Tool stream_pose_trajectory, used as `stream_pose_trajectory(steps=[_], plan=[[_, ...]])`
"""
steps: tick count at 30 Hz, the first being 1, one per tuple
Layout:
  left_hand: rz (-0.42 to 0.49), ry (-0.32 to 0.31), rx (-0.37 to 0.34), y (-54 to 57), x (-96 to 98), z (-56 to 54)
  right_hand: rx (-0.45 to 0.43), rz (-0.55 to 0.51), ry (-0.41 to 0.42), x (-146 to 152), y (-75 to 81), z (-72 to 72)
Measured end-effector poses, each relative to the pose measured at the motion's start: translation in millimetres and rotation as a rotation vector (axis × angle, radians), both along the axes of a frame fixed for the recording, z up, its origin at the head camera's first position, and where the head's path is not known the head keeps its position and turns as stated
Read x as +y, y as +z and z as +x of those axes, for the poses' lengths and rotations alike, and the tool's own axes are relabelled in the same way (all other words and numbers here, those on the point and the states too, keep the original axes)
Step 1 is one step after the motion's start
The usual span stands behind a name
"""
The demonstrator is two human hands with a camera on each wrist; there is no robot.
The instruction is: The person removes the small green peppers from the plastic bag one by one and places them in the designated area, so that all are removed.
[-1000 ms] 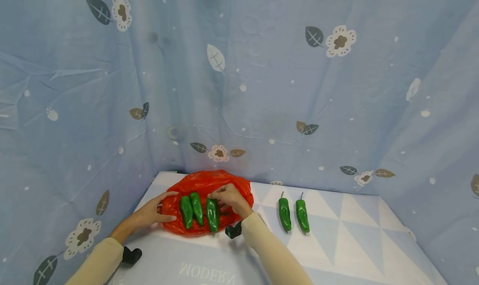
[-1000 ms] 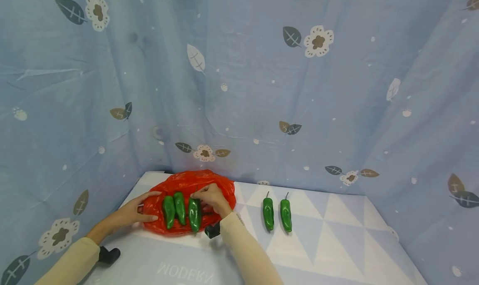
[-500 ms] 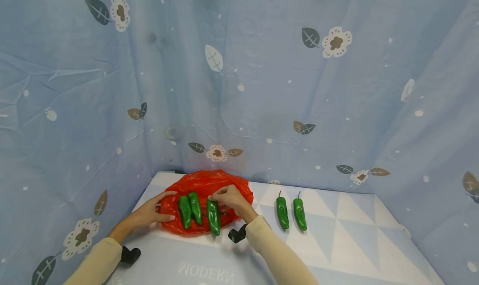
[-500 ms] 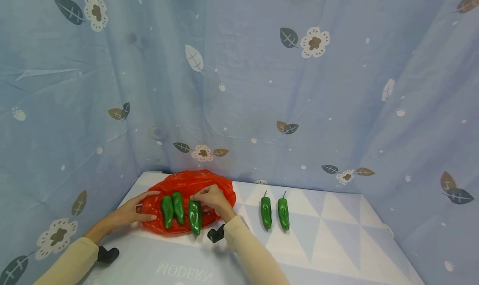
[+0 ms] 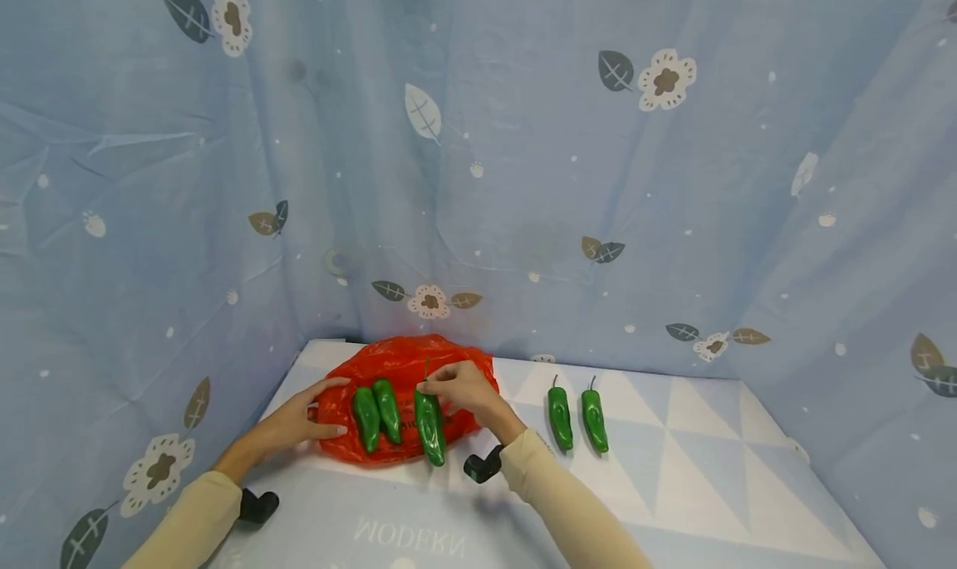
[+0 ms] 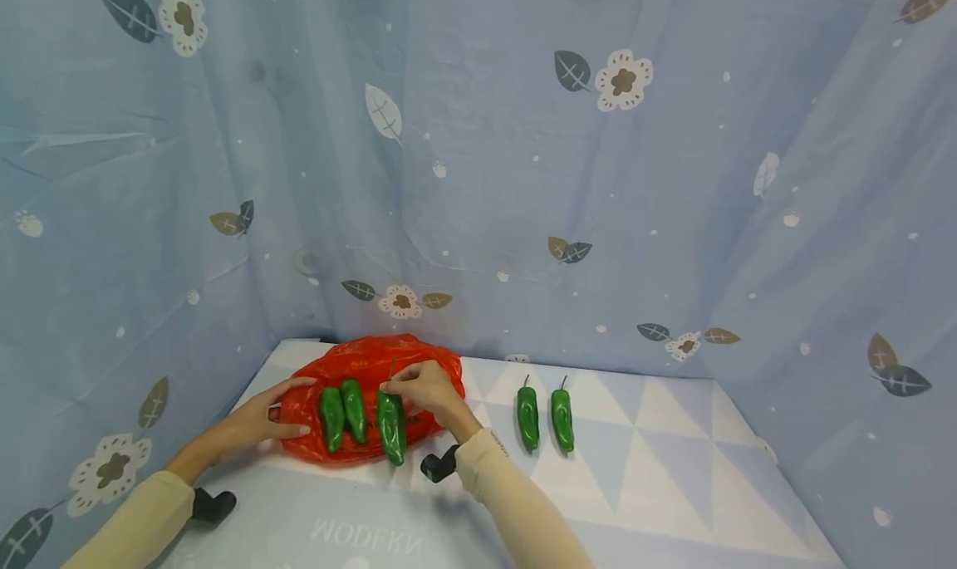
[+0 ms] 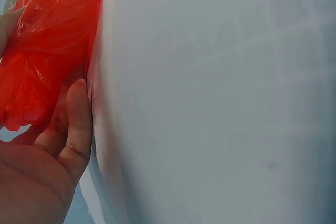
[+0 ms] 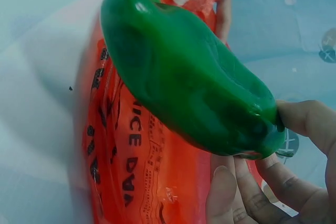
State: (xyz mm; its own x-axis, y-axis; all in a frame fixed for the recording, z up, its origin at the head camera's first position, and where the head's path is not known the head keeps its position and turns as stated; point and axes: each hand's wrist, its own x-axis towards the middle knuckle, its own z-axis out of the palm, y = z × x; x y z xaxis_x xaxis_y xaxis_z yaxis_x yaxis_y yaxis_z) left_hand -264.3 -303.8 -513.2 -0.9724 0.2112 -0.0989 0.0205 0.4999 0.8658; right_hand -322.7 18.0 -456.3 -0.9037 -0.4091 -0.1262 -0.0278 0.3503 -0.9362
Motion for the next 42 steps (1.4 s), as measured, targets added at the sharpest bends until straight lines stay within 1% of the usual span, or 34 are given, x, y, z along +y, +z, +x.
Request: stream_pose_trajectory(steps=[5,11,18,24,28,36,42], plan=[[-0.005,-0.003,0.002,0.3,-0.4,-0.8,0.01,-0.005,-0.008,7,2.5,0.3],[0.001,-0.014,0.019,-3.0,-2.0,-1.0,0.039,-0.02,0.004,16,4.1,4.1],[0.006,-0.013,0.011,-4.1,-2.6,-0.4,0.053,-0.023,0.008,26,5.9,4.0],[0.001,-0.014,0.018,-3.4,-2.9,-2.1,0.055,-0.008,-0.01,35,7.5,3.9],[0.001,-0.014,0.008,-3.3,-2.9,-2.0,0.05,0.005,-0.021,42,8.1,5.7],[0.015,-0.018,0.006,-2.7,-3.3,-1.4,0.082,0.02,-0.015,58,11.0,8.5],[0.029,-0.028,0.002,-3.4,-3.8,-2.8,0.057,0.002,-0.03,70,13.0,10.0]])
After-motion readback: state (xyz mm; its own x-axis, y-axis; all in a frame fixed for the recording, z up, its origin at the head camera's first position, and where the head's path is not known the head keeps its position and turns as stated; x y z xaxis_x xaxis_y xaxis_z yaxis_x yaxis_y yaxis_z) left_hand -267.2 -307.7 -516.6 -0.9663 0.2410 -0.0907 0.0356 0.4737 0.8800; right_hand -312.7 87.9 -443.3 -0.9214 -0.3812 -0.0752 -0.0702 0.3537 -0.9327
